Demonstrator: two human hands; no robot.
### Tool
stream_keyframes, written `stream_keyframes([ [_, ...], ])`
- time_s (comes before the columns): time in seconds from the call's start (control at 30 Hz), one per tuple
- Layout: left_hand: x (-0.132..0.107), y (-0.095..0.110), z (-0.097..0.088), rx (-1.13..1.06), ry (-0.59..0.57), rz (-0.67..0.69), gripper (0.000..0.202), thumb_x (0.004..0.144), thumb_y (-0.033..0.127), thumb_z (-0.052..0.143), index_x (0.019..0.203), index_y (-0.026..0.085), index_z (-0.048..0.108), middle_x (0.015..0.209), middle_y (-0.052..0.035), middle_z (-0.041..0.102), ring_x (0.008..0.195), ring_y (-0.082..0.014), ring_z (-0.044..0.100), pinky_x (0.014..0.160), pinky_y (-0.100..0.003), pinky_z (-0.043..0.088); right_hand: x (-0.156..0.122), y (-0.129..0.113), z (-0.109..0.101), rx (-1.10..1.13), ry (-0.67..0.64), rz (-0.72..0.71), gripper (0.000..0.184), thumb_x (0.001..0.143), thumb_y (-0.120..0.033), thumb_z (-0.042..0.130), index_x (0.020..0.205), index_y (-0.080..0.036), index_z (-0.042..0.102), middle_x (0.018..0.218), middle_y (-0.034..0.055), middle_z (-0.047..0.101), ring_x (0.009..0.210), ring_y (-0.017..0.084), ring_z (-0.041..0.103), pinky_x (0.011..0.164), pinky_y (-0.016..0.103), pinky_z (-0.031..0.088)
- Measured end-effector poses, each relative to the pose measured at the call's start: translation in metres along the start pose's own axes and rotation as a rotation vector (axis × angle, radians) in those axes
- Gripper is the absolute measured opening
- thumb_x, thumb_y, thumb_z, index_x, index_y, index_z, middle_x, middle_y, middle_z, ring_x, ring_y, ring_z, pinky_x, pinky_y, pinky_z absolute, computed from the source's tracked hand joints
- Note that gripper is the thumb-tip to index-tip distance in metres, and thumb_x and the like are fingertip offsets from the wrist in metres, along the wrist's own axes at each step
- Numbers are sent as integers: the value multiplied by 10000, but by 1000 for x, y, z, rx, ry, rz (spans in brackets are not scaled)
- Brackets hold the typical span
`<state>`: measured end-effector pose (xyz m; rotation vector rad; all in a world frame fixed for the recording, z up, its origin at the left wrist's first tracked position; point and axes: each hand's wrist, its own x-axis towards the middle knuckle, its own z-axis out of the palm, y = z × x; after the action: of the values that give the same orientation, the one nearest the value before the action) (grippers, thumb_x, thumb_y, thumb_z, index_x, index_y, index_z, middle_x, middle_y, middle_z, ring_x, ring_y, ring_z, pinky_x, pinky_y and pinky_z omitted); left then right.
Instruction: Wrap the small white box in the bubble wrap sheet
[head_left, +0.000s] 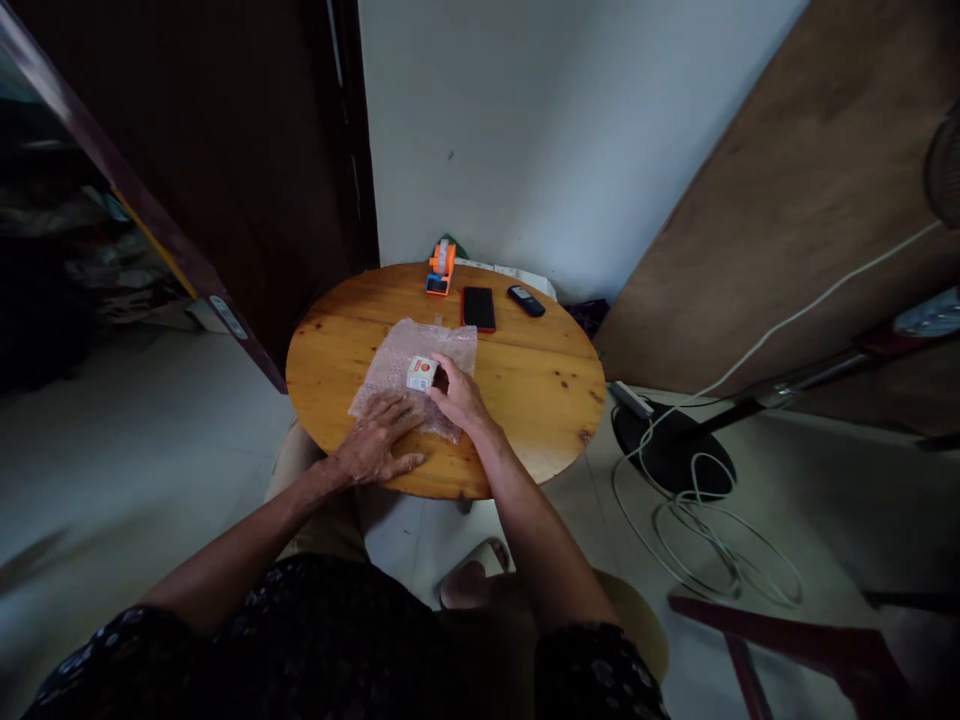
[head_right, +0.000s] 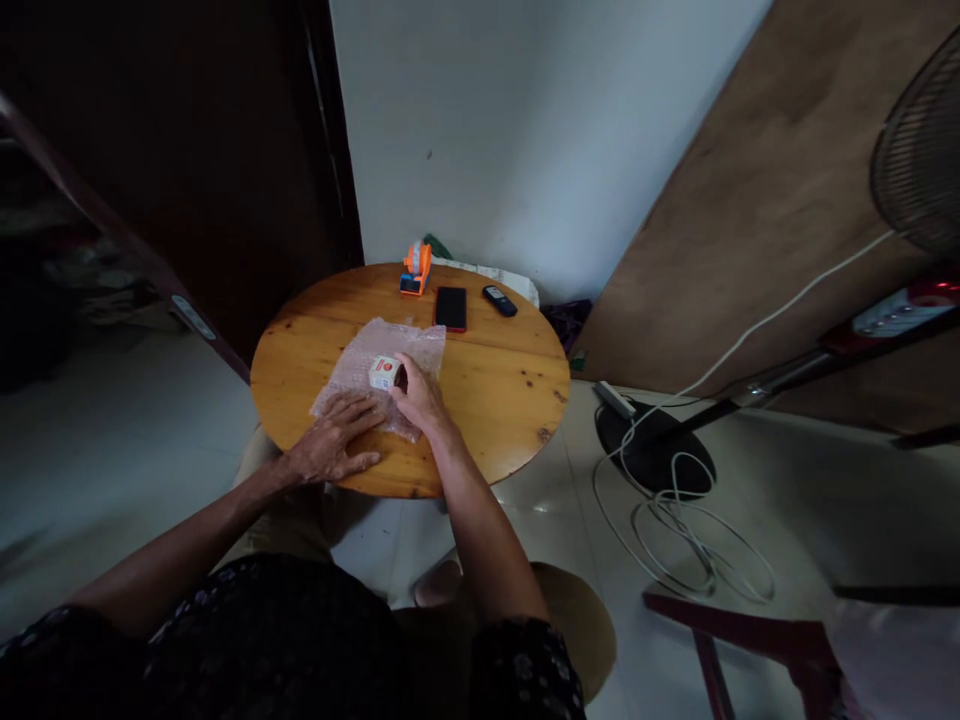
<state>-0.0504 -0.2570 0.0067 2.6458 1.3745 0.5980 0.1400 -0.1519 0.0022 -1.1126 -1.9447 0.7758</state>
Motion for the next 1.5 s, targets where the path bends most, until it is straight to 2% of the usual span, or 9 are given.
stream_keyframes([
  [0.1, 1, 0, -2, 6, 10, 17, 625, 881, 538, 608, 1390, 177, 585, 1472, -176, 538, 1395, -380, 431, 1184, -610, 268, -2, 3, 0, -25, 19, -31, 641, 762, -152, 629, 1387, -253, 527, 1294, 60, 674, 1171, 246, 636, 1092, 433, 461],
  [0.27, -2, 0, -4, 12, 8, 49, 596, 899, 518, 588, 1381, 168, 592, 1466, -173, 546, 1393, -367, 440, 1177, -580, 298, 0, 4, -2, -12, -18, -34, 601, 757, -154, 622, 1348, -248, 566, 1269, 49, 693, 1149, 251, 655, 1063, 427, 489],
  [0.6, -15, 2, -5, -15, 26, 11, 546, 880, 509, 620, 1337, 210, 615, 1444, -137, 571, 1379, -346, 462, 1182, -593, 307, 0, 7, -2, -46, 6, -72, 599, 739, -168, 608, 1331, -251, 564, 1311, 56, 669, 1187, 255, 633, 1099, 451, 463],
  [0.77, -25, -6, -5, -46, 168, -34, 401, 917, 348, 583, 1288, 203, 632, 1314, -121, 657, 1309, -306, 527, 1137, -556, 391, 1, 4, -4, -7, -13, -23, 710, 709, -154, 613, 1408, -199, 495, 1297, 99, 668, 1170, 266, 644, 1087, 460, 471],
  [0.83, -25, -11, -8, -30, 185, -39, 350, 910, 272, 572, 1241, 197, 657, 1265, -118, 680, 1286, -300, 542, 1136, -546, 396, 2, 3, -6, 49, -17, 0, 719, 716, -178, 628, 1420, -190, 481, 1302, 103, 665, 1192, 261, 635, 1100, 447, 459],
  [1.07, -4, -16, -26, 67, 74, 7, 306, 831, 185, 612, 1121, 224, 701, 1206, -100, 690, 1319, -323, 498, 1179, -577, 306, 2, 4, -11, 165, -18, 36, 647, 739, -281, 668, 1368, -235, 528, 1346, 72, 642, 1225, 249, 611, 1110, 442, 437],
  [1.23, 12, -8, -24, 59, 89, -31, 235, 843, 143, 568, 991, 234, 725, 1190, -103, 686, 1297, -323, 493, 1187, -601, 257, 1, 0, -13, 197, 5, 61, 627, 752, -362, 686, 1346, -215, 551, 1355, 104, 640, 1255, 267, 594, 1133, 458, 403],
  [1.37, 28, -8, -18, 22, 160, -90, 196, 873, 153, 540, 884, 211, 726, 1122, -115, 700, 1168, -301, 570, 1133, -554, 346, 1, 0, -14, 257, 32, 96, 586, 798, -494, 664, 1323, -250, 570, 1341, 79, 660, 1249, 257, 602, 1126, 454, 414],
  [1.5, 53, -21, -20, -94, 207, -195, 141, 832, 148, 574, 810, 184, 709, 956, -103, 708, 961, -245, 645, 926, -400, 512, 5, 1, -21, 403, 88, 190, 634, 851, -665, 533, 1329, -249, 559, 1323, 84, 675, 1248, 263, 615, 1074, 458, 473],
])
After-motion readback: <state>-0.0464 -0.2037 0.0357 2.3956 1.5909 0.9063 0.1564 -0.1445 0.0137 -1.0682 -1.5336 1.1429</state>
